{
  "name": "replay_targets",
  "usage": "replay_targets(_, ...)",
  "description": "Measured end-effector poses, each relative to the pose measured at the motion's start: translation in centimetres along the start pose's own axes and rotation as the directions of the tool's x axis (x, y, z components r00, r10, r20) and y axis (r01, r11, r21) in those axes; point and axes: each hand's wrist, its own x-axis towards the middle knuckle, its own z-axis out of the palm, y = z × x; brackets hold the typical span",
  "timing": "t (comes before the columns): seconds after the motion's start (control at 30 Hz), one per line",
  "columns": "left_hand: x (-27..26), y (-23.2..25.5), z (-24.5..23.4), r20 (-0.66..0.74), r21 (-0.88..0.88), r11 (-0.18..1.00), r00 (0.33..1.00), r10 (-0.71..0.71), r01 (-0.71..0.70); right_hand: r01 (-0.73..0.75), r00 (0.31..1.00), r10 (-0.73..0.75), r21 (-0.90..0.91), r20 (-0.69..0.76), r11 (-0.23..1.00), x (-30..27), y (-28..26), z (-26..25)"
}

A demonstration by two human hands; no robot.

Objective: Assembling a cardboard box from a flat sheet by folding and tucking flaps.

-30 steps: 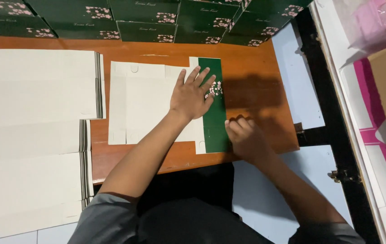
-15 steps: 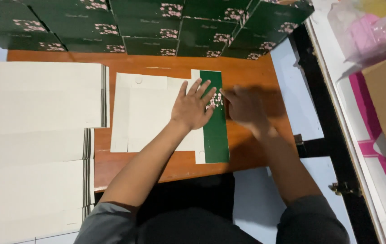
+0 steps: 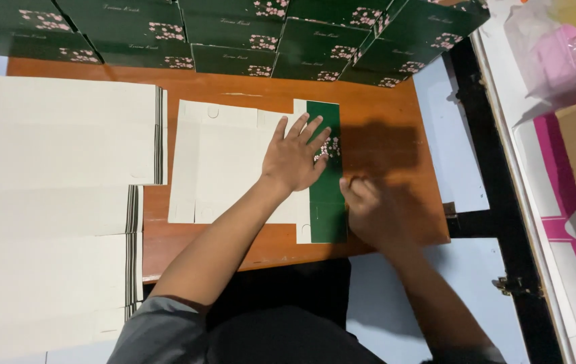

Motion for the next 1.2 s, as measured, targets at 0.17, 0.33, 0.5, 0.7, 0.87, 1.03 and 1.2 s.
replay_targets(0.17,-0.1,-0.2,-0.3,-0.024,-0.013,1.0,1.0,0.016,-0.016,-0.25,0.929,0.235,0.02,0.287,0.968,-2.9,-3.1,-2.3)
replay_targets(0.33,1.8,-2.7,2.5,-0.264,-0.514,0.852,0.963,-0.048,-0.098,-0.541,0.837,0.509,0.163,0.202,0.825,1.8,-3.4,-3.6)
replay_targets(0.5,1.1,-4.9,1.9,-0.425,-0.897,0.255,0.861,-0.279,-0.36,-0.575,0.806,0.587,0.136,-0.076,0.807,9.7,-6.6,-6.4)
replay_targets(0.7,1.7,-6.7,2.0,-0.434,-0.894,0.264,0.845,-0.312,-0.362,-0.931,0.345,0.733,0.114,0.586,0.347,10.4,-3.5,-7.6)
replay_targets(0.87,0.3,-6.6,2.0,-0.251,-0.285,0.953,0.968,0.031,-0.104,-0.952,0.301,0.809,0.105,0.505,0.289,5.2,2.7,-5.5)
replay_targets(1.03,-2.1,-4.4,-2.2,-0.117,-0.211,0.972,0.99,0.079,-0.102,-0.903,0.304,0.86,0.412,0.411,0.122,0.7,6.0,-6.2)
replay_targets(1.2,-2.7,-2.3,-2.4,0.025,-0.189,0.971,0.987,0.156,-0.149,-0.82,0.385,0.884,0.538,0.264,0.197,5.0,2.6,-14.1)
